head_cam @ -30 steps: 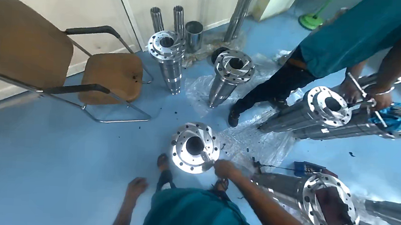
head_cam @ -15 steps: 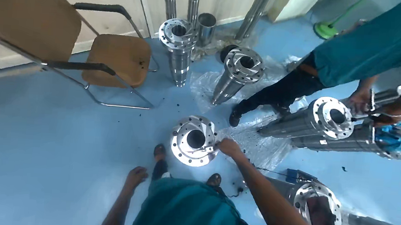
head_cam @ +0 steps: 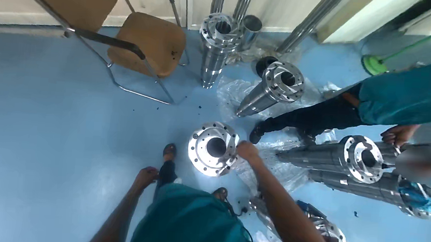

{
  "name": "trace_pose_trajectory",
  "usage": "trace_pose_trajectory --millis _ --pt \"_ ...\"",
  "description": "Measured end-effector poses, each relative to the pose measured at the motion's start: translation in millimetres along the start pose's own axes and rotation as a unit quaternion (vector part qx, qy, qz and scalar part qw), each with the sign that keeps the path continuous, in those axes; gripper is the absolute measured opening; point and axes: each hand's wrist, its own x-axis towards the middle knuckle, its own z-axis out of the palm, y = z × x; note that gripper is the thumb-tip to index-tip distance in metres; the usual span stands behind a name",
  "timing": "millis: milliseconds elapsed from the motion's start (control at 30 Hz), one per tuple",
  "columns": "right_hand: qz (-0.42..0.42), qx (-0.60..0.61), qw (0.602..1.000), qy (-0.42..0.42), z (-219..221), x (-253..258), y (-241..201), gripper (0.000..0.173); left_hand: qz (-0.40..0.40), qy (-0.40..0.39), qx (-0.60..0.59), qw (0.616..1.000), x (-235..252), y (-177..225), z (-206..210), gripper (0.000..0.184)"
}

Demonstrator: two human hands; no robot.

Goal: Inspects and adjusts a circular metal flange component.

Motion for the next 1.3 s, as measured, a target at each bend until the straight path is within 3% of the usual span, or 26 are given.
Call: trace_pose_trajectory --millis 67,133,233,300,367,500,567,633,767,867,1033,1167,1300 --pt "0.005 -0.015 0.998 -0.056 9.2 -10.3 37.8 0.039 0.008 0.022 -0.041 0.999 0.0 -4.8 -6.1 0.032" --pt "-0.031 -0.055 0.985 -0.158 34.1 -23.6 47.8 0.036 0.0 0.037 -0.082 0.996 -2.0 -12.1 -10.4 0.03" --pt "-0.126 -0.08 0.962 -0.228 62.0 -56.6 -8.7 0.036 -0.048 0.042 -0.109 0.992 0.7 -31.6 -7.1 0.031" --pt "-0.176 -0.06 0.966 -0.18 66.6 -57.4 -49.7 0.036 -0.087 0.033 -0.089 0.992 1.3 -42.0 -0.8 0.033" --pt "-0.174 -0.029 0.978 -0.115 53.4 -37.1 -69.6 0.037 -0.107 0.013 -0.066 0.992 2.7 -45.1 3.2 0.035" --pt "-0.054 -0.019 0.998 -0.015 7.6 -5.2 -31.2 0.039 -0.071 0.009 -0.055 0.996 9.1 -40.0 4.3 0.033" --pt "-0.019 -0.046 0.998 -0.036 -0.1 -15.6 4.5 0.036 -0.048 0.021 -0.074 0.996 8.5 -37.5 2.0 0.032" --pt "-0.022 -0.103 0.986 -0.129 11.4 -25.3 21.3 0.036 -0.04 0.042 -0.105 0.993 5.7 -36.4 -0.5 0.031" --pt "-0.093 -0.114 0.959 -0.241 42.9 -58.6 -20.3 0.038 -0.08 0.046 -0.128 0.987 7.3 -49.4 4.3 0.034" --pt "-0.154 -0.056 0.971 -0.173 42.2 -52.6 -54.9 0.038 -0.114 0.015 -0.081 0.99 4.8 -55.3 7.2 0.038" --pt "-0.076 -0.032 0.996 -0.035 10.3 -16.4 -28.5 0.037 -0.092 0.013 -0.063 0.994 7.5 -36.1 6.8 0.034" --pt "-0.134 -0.029 0.99 -0.036 20.5 -4.3 39.7 0.038 -0.058 0.026 -0.07 0.995 13.8 -19.6 2.4 0.032" --pt "-0.202 0.023 0.978 -0.05 57.2 -15.7 37.2 0.058 -0.051 0.024 -0.075 0.996 25.3 -21.1 4.8 0.032"
